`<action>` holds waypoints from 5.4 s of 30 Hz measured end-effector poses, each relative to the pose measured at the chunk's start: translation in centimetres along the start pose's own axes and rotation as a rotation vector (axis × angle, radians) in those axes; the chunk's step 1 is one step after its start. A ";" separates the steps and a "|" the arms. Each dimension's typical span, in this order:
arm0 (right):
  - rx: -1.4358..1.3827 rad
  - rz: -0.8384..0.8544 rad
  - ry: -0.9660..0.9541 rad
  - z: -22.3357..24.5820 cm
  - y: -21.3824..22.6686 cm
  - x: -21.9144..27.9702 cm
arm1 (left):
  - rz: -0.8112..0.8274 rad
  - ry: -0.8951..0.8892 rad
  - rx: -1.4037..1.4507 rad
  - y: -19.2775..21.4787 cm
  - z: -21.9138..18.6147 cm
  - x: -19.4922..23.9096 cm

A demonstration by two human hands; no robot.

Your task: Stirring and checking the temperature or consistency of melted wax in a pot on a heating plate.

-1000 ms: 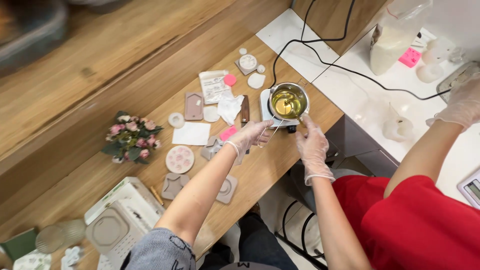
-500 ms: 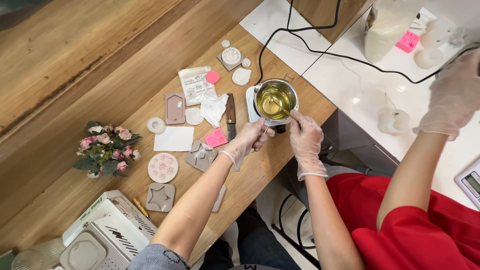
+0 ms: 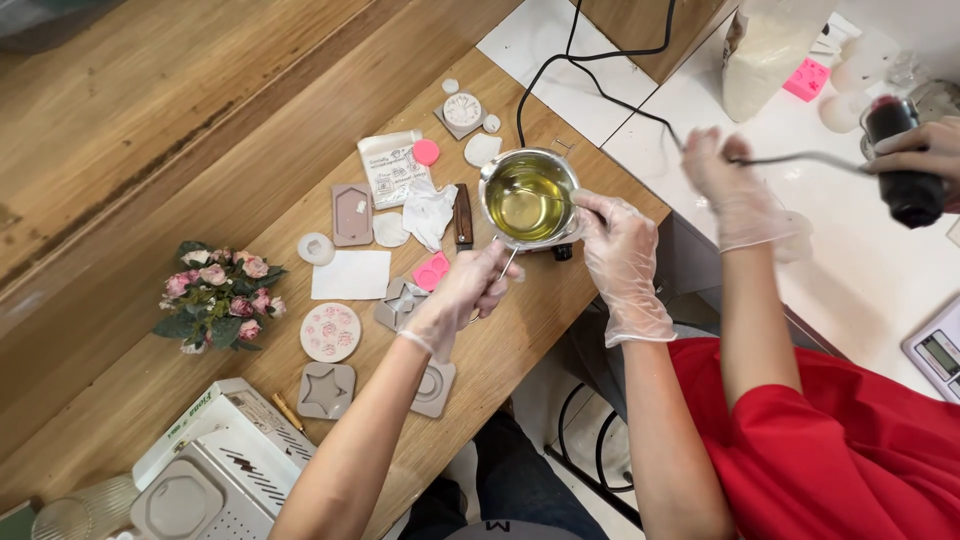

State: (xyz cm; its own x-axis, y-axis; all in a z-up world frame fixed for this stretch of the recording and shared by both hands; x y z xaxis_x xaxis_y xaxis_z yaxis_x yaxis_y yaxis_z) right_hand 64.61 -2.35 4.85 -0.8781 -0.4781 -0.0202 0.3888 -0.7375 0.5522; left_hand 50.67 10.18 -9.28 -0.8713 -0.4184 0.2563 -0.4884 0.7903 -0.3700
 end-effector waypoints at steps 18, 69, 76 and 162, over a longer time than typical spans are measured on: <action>0.109 0.119 0.420 9.6 -6.0 8.4 | -0.204 -0.027 0.003 5.3 -6.0 17.7; -0.448 -0.221 -0.475 -11.9 -3.3 -1.5 | -0.024 0.177 -0.189 0.7 6.1 -8.5; -0.378 -0.176 -0.504 -12.4 -3.0 -1.1 | -0.083 0.118 -0.211 1.7 5.8 -8.4; -0.552 -0.350 -0.524 -1.6 12.3 26.8 | -0.436 -0.088 -0.111 6.7 -3.2 31.6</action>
State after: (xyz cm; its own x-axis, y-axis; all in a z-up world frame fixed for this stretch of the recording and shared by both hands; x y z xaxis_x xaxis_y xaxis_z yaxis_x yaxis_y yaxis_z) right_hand 46.35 -25.02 9.76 -0.9365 0.0051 0.3507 0.0303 -0.9950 0.0956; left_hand 20.05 3.74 -0.79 -0.5890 -0.7550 0.2882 -0.8062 0.5733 -0.1458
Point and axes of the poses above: each hand's wrist, its own x-axis away from the middle knuckle, its own y-axis out of the back of the hand, z = x × y, the point moved 5 cm from there along -x, towards the middle knuckle, and after that the axes turned 13 degrees about -y, right-handed, at the moved point
